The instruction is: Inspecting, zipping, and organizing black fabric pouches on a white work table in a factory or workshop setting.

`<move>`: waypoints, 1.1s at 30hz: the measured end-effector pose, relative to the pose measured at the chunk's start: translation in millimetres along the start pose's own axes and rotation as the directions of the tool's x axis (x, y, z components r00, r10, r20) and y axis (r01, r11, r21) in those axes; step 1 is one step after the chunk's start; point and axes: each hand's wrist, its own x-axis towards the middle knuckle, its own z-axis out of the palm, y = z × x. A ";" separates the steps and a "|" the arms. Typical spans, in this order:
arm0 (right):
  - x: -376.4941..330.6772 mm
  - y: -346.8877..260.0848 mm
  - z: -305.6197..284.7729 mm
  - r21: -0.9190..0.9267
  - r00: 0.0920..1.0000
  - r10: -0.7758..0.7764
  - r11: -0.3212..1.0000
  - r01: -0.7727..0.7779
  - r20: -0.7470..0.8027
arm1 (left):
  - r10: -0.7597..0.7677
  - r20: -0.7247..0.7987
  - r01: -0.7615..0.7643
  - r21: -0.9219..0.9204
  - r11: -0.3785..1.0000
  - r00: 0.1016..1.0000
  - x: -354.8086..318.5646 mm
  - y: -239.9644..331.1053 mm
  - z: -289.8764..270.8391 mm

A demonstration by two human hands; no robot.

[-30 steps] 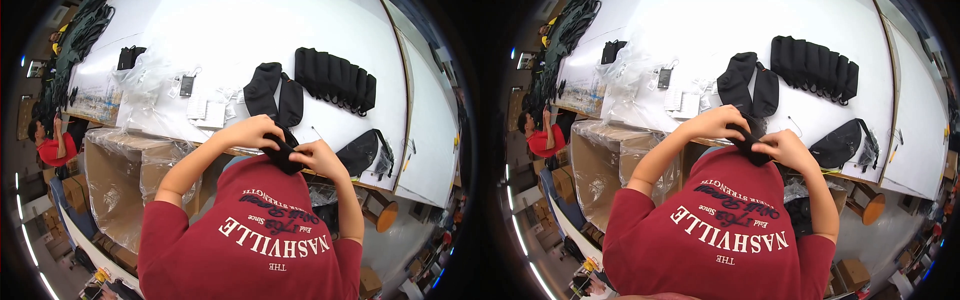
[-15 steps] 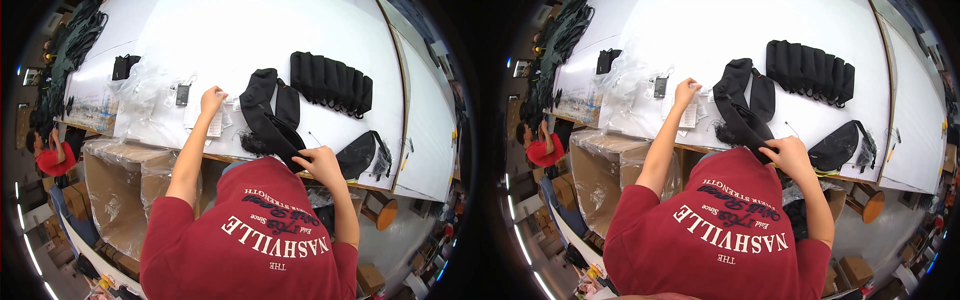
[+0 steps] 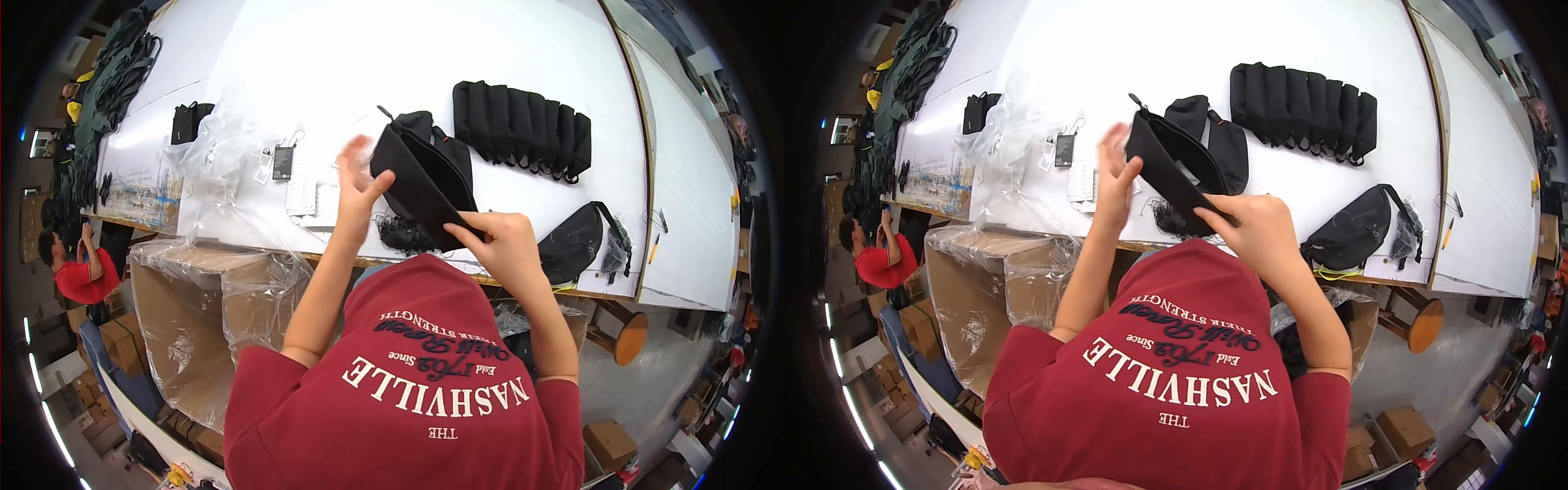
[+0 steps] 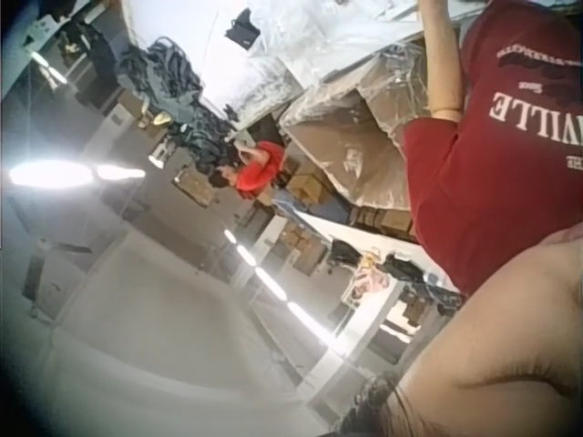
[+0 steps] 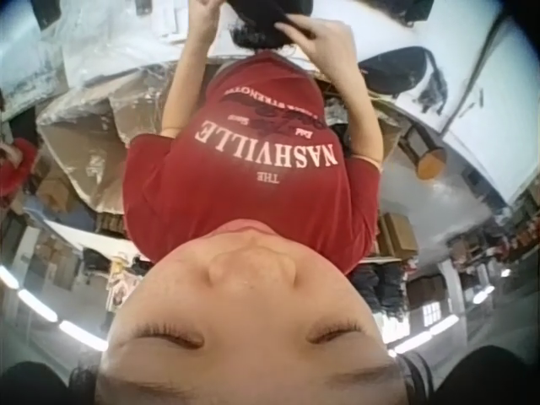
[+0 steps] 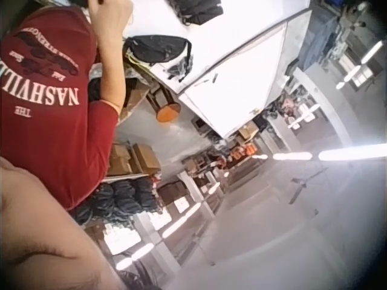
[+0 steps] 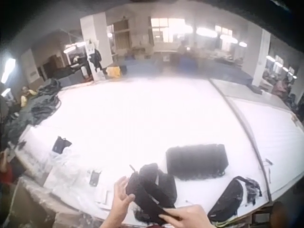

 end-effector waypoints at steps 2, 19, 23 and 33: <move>-1.5 -7.4 1.9 0.144 0.999 0.018 0.990 -0.013 -0.032 | -0.317 0.320 0.437 -0.444 0.782 0.893 -18.8 -17.4 -7.9; -13.4 19.2 -7.2 0.644 0.914 0.182 0.758 0.104 -0.362 | -0.528 0.380 0.595 -0.077 0.800 0.760 -38.3 18.9 45.8; -2.7 27.6 -8.1 0.652 0.847 0.263 0.748 0.123 -0.462 | -0.559 0.460 0.635 -0.011 0.773 0.689 -45.8 19.9 58.5; -11.5 33.3 -2.7 0.303 0.701 0.071 0.929 0.212 -0.710 | -0.627 0.380 0.708 -0.120 0.696 0.680 -54.8 20.3 68.9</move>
